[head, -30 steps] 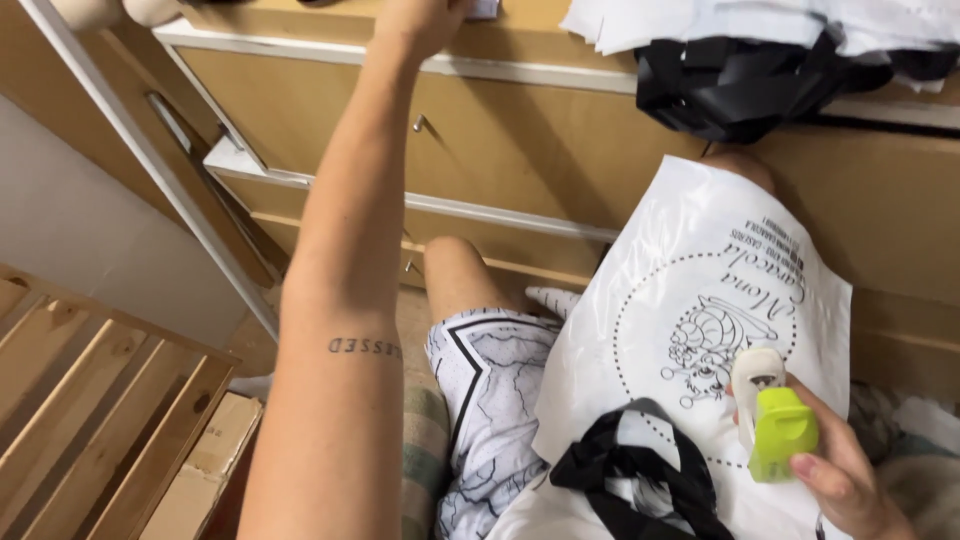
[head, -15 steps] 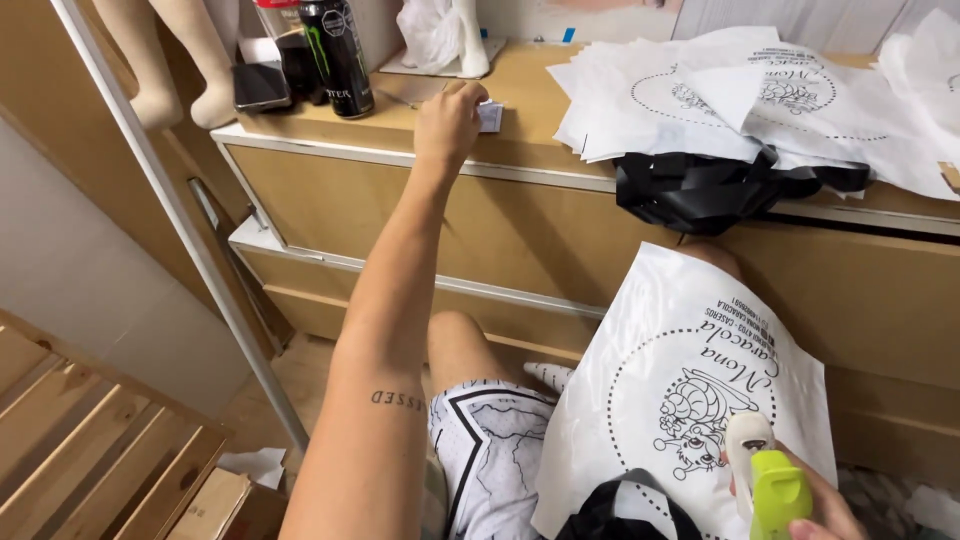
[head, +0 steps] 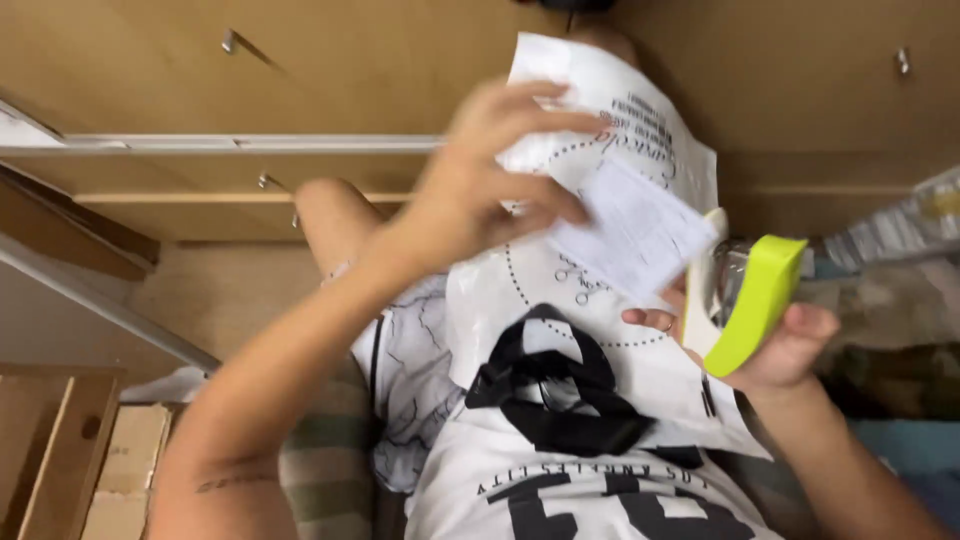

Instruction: The person sits on the floor and staples small white paper slips onto the handles of white plastic shopping bags using a green handheld stapler. They repeatedly pick up bags and slips, align them, and staple them together.

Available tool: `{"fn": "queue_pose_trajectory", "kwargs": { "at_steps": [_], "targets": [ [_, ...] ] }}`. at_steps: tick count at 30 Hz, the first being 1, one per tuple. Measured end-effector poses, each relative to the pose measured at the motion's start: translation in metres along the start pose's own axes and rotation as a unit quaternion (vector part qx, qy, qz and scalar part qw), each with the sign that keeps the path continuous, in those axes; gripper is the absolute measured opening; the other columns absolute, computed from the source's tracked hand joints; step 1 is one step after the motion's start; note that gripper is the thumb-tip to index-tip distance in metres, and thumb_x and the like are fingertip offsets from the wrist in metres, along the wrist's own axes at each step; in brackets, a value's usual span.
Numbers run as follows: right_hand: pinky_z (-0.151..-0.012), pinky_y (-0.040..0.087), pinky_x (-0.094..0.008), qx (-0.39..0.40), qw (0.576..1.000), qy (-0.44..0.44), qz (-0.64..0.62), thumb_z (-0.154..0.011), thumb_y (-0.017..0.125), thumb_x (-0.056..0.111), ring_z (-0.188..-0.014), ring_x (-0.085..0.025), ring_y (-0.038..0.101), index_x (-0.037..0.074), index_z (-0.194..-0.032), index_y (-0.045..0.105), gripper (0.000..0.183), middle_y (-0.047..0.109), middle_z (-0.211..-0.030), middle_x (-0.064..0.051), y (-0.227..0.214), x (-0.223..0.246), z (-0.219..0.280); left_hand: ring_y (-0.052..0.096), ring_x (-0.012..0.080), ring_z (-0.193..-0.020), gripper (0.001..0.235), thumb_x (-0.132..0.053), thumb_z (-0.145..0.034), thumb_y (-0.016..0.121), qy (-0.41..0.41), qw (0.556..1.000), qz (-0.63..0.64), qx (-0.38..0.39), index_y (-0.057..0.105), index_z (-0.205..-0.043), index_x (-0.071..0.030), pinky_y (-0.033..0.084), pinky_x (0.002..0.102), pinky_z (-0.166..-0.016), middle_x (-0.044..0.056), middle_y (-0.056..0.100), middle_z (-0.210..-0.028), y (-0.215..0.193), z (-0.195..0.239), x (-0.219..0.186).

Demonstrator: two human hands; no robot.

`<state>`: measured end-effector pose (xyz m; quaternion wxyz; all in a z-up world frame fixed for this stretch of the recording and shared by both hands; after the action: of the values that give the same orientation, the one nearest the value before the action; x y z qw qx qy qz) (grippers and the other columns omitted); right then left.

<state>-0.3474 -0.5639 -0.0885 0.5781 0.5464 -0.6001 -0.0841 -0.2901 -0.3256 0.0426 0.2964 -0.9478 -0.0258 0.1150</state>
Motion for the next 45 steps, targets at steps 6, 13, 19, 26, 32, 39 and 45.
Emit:
{"fn": "queue_pose_trajectory", "kwargs": {
  "at_steps": [6, 13, 19, 26, 32, 39, 45],
  "targets": [
    [-0.094, 0.050, -0.081, -0.093, 0.993, -0.075, 0.022, -0.099, 0.073, 0.031, -0.153, -0.044, 0.051, 0.007, -0.156, 0.076, 0.061, 0.045, -0.183, -0.004, -0.029, 0.011, 0.037, 0.053, 0.0384, -0.146, 0.014, -0.025, -0.118, 0.074, 0.007, 0.999, 0.048, -0.004, 0.086, -0.110, -0.022, 0.055, 0.053, -0.123, 0.001, 0.061, -0.153, 0.064, 0.012, -0.026],
    [-0.119, 0.046, -0.066, -0.045, 0.999, 0.015, -0.001, -0.103, 0.083, 0.045, -0.141, -0.048, 0.054, 0.001, -0.137, 0.081, 0.056, 0.062, -0.152, -0.025, -0.016, 0.015, 0.038, 0.053, 0.0391, -0.137, 0.013, -0.005, -0.108, 0.083, -0.073, 0.997, 0.037, 0.003, 0.083, -0.105, -0.018, 0.055, 0.053, -0.118, 0.003, 0.064, -0.147, 0.064, 0.031, -0.010],
    [-0.130, 0.032, -0.061, -0.031, 0.993, 0.095, 0.054, -0.097, 0.082, 0.045, -0.129, -0.034, 0.045, -0.001, -0.152, 0.065, 0.074, 0.048, -0.136, -0.016, -0.017, -0.008, 0.049, 0.055, 0.0360, -0.132, 0.016, -0.001, -0.105, 0.076, -0.059, 0.996, 0.069, 0.024, 0.079, -0.101, -0.016, 0.055, 0.049, -0.113, 0.003, 0.065, -0.144, 0.087, 0.035, -0.021],
    [-0.095, 0.059, -0.059, -0.168, 0.983, -0.006, 0.077, -0.096, 0.080, 0.035, -0.116, -0.048, 0.071, 0.002, -0.142, 0.074, 0.057, 0.072, -0.131, -0.033, -0.050, -0.005, 0.058, 0.059, 0.0408, -0.139, 0.069, -0.041, -0.107, 0.073, -0.275, 0.937, 0.051, 0.209, 0.048, -0.166, -0.017, 0.050, 0.056, -0.113, 0.016, 0.060, -0.158, 0.112, 0.084, -0.027],
    [-0.078, 0.071, -0.043, -0.289, 0.941, -0.106, 0.143, -0.088, 0.081, 0.034, -0.120, -0.035, 0.080, 0.011, -0.150, 0.075, 0.067, 0.081, -0.129, -0.021, -0.086, 0.027, 0.071, 0.072, 0.0322, -0.108, 0.038, -0.046, -0.101, 0.072, -0.297, 0.905, 0.093, 0.289, 0.075, -0.132, -0.025, 0.047, 0.054, -0.098, 0.000, 0.081, -0.115, 0.108, 0.100, -0.069],
    [-0.099, 0.074, -0.036, -0.143, 0.958, -0.081, 0.235, -0.101, 0.073, 0.020, -0.121, -0.023, 0.079, 0.007, -0.149, 0.068, 0.050, 0.079, -0.130, -0.006, -0.101, 0.013, 0.047, 0.067, 0.0334, -0.080, 0.045, -0.040, -0.116, 0.050, -0.171, 0.919, 0.264, 0.237, 0.077, -0.100, -0.008, 0.055, 0.045, -0.086, 0.007, 0.067, -0.088, 0.074, 0.075, -0.133],
    [-0.087, 0.065, -0.024, -0.142, 0.935, -0.069, 0.318, -0.091, 0.073, 0.028, -0.110, -0.017, 0.076, 0.009, -0.141, 0.067, 0.055, 0.077, -0.122, -0.001, -0.140, 0.030, 0.024, 0.085, 0.0220, -0.093, 0.028, -0.028, -0.118, 0.053, -0.283, 0.903, 0.272, 0.174, 0.066, -0.137, -0.013, 0.068, 0.034, -0.092, 0.005, 0.083, -0.129, 0.080, 0.075, -0.093]
  ]
}}
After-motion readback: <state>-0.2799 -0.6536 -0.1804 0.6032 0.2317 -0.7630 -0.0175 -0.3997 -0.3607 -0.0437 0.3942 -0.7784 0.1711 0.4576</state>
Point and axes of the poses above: each hand's wrist, its own z-axis away from the middle knuckle, its own y-axis out of the palm, x = y × z, the point moved 10 cm from there along -z, towards the middle knuckle
